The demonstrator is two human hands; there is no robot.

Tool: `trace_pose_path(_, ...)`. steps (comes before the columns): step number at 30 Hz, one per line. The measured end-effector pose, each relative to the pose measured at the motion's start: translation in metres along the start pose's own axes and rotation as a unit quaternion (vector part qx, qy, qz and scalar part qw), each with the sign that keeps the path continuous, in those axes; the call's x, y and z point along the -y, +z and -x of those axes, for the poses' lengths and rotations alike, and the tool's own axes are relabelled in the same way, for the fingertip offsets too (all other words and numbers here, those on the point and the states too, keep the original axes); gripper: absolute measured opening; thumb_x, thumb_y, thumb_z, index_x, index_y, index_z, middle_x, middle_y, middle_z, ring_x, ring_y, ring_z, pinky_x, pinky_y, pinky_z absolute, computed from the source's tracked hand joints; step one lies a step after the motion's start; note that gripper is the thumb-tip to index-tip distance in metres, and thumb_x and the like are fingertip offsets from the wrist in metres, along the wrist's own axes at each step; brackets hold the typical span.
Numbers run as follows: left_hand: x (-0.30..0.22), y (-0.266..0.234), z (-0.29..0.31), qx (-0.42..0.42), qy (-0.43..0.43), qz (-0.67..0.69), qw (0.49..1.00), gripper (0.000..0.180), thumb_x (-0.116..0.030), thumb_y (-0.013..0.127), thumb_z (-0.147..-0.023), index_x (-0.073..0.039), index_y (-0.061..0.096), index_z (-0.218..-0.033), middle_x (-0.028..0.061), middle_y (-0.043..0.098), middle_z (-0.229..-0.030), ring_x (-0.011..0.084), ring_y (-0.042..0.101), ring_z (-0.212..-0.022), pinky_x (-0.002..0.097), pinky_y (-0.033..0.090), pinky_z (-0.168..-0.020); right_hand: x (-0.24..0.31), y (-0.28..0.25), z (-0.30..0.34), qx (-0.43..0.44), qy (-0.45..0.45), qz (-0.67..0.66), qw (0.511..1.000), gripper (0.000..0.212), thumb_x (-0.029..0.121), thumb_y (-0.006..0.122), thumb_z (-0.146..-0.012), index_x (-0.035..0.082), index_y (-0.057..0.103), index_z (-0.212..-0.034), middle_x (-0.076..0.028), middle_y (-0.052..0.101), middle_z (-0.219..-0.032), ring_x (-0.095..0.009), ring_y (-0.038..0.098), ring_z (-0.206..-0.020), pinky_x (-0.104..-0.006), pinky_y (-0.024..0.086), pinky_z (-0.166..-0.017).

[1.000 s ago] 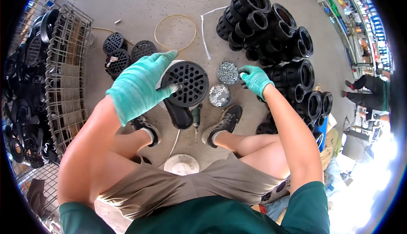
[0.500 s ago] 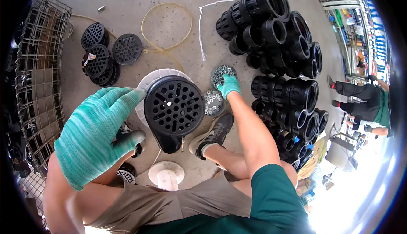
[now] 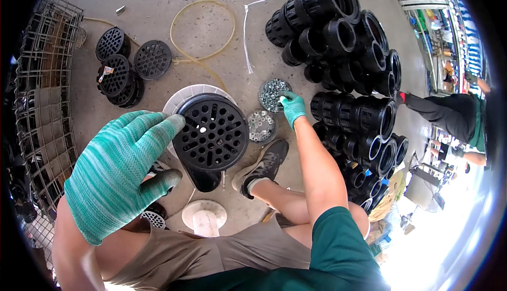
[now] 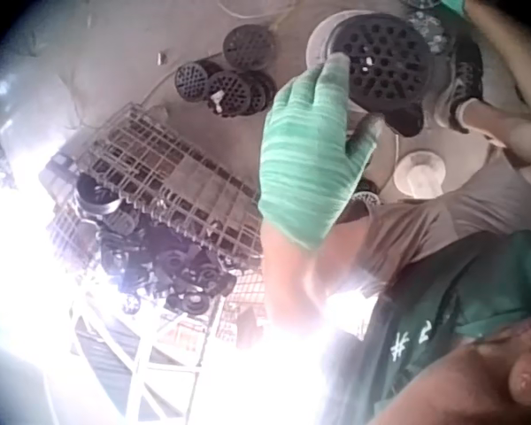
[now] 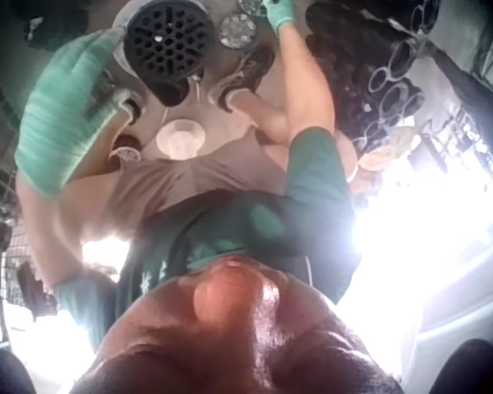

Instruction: The person assembles pump housings by fitting grates onto them, tapping them with a hammer, inserting screws and washers by hand, and fastening them with a pneumatic screwdriver.

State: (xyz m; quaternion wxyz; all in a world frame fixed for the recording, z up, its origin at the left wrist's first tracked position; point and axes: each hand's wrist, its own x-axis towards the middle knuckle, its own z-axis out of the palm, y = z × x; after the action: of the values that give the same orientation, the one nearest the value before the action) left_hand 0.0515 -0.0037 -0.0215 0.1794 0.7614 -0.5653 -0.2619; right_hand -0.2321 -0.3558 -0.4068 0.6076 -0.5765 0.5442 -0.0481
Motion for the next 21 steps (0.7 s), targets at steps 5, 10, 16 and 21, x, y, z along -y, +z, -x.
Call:
trace_pose_path(5,-0.003,0.004,-0.004,-0.002,0.026,0.015,1.0,0.078,-0.025,0.084,-0.068,-0.004,0.056,-0.137,0.0187,0.062,-0.125,0.0407,0.061,-0.111,0.0453,0.052,-0.093,0.033,-0.019,0.041,0.008,0.075,-0.17,0.983,0.031,-0.003,0.059,-0.097,0.006,0.061,-0.127,-0.007,0.068,-0.099,-0.02,0.069,-0.082,-0.0334,0.063,-0.07)
trace_pose_path(10,-0.01,-0.004,0.009,-0.032,0.043,0.012,0.998,0.064,-0.015,0.083,-0.074,-0.001,0.059,-0.131,0.019,0.065,-0.12,0.0398,0.063,-0.107,0.0448,0.053,-0.091,0.059,-0.022,0.071,0.082,0.042,-0.274,0.957,0.028,-0.005,0.058,-0.097,0.005,0.063,-0.123,-0.01,0.068,-0.11,-0.022,0.067,-0.096,-0.035,0.062,-0.083)
trace_pose_path(16,-0.032,-0.006,0.01,-0.003,-0.016,0.085,0.996,0.057,-0.02,0.077,-0.087,0.0,0.056,-0.135,0.018,0.065,-0.124,0.0364,0.066,-0.106,0.0414,0.053,-0.09,0.143,-0.019,0.156,0.214,-0.013,-0.306,0.928,0.027,-0.001,0.06,-0.097,0.003,0.063,-0.124,-0.009,0.068,-0.114,-0.02,0.068,-0.102,-0.0329,0.06,-0.091)
trace_pose_path(21,-0.039,0.023,-0.002,0.091,-0.155,0.688,0.703,0.072,-0.052,0.055,-0.101,-0.001,0.041,-0.149,0.0215,0.058,-0.137,0.033,0.062,-0.119,0.0465,0.052,-0.102,0.26,0.014,0.289,0.261,-0.109,-0.117,0.952,0.026,0.004,0.067,-0.095,0.001,0.064,-0.121,-0.009,0.07,-0.106,-0.018,0.07,-0.094,-0.0314,0.06,-0.084)
